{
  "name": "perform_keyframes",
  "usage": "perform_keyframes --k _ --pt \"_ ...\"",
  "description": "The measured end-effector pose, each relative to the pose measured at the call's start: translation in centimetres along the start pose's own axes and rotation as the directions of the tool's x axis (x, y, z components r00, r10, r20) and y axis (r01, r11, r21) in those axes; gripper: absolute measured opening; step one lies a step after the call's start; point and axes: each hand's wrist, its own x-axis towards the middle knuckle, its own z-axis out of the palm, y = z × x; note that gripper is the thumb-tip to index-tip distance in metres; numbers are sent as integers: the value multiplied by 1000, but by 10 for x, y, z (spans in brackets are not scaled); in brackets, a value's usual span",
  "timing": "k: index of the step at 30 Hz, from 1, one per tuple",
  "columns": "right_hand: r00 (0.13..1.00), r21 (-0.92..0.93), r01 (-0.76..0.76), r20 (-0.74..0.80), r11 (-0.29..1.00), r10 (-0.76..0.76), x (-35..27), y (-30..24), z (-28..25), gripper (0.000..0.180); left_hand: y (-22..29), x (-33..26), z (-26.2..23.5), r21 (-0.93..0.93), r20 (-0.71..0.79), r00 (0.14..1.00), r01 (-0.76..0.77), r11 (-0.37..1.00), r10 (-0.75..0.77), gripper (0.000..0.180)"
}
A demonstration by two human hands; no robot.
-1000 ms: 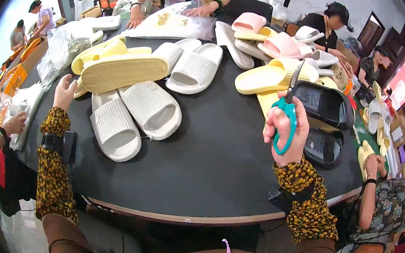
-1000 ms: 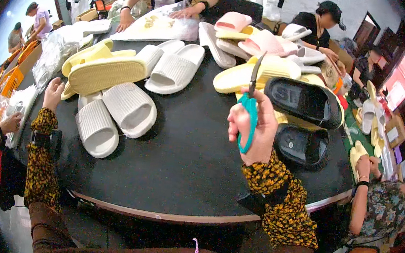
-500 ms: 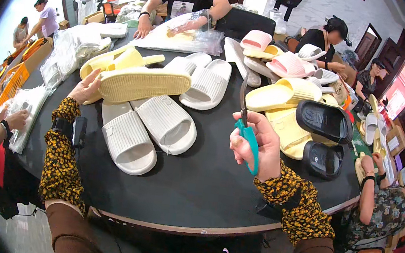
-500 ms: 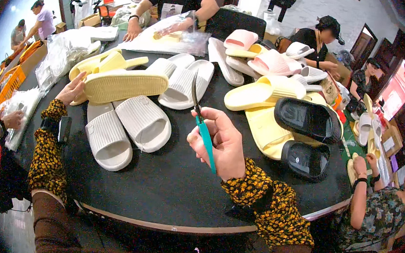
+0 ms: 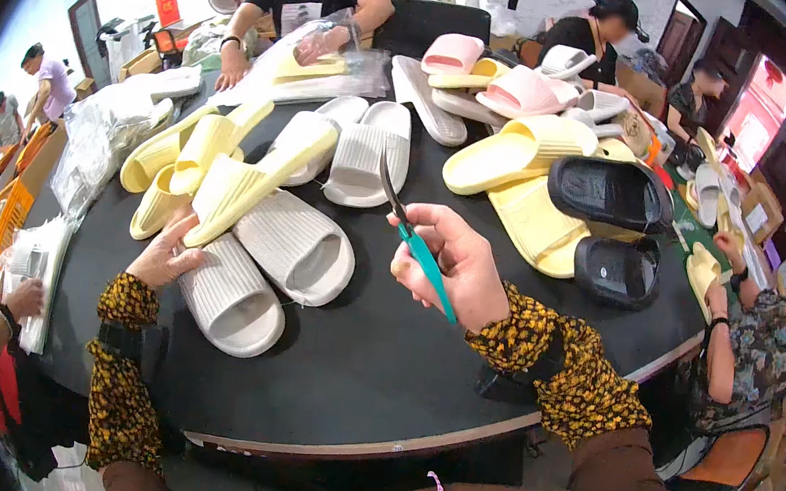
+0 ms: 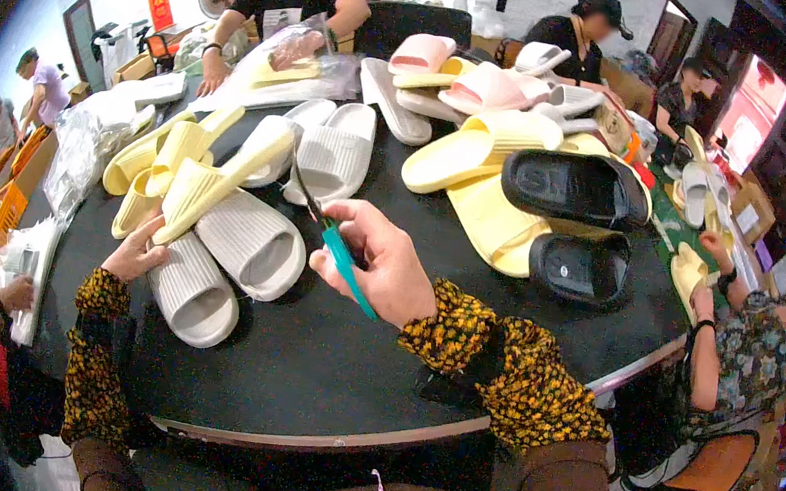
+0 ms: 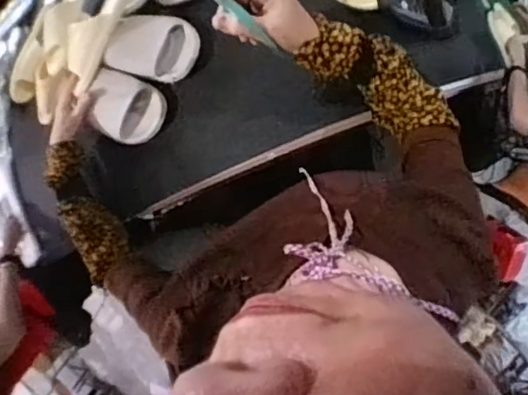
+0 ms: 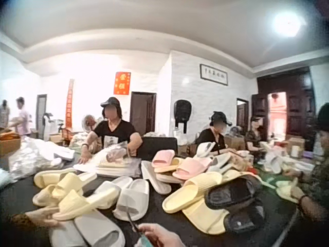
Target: Trim excess plastic or rubber material from manufactured slippers using scissors.
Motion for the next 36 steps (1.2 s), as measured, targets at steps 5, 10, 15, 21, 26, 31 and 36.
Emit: perform_keyframes --k 5,10,15,21,26,31,36 --pt "999 122 -50 -10 991 52 -1 -1 -9 40 28 2 11 -150 -21 988 147 978 -151 48" --pt "999 176 -37 -29 984 43 -1 4 -4 39 44 1 24 -23 -118 991 66 998 -68 41" --pt "993 168 -48 -99 985 65 -5 -5 -9 38 111 9 57 96 -87 996 19 995 -11 43" --pt "990 224 -63 -111 972 90 -5 -12 -15 40 154 21 106 73 22 997 -70 995 68 59" --pt "989 215 -26 -136 976 56 -5 -10 -18 40 194 32 137 37 99 988 -124 992 119 64" --pt "986 146 2 -168 989 23 -3 -5 -14 32 224 36 154 43 199 973 -128 991 117 70" --pt "987 207 9 -158 978 24 -7 2 -19 37 215 33 153 111 183 962 -225 968 202 72"
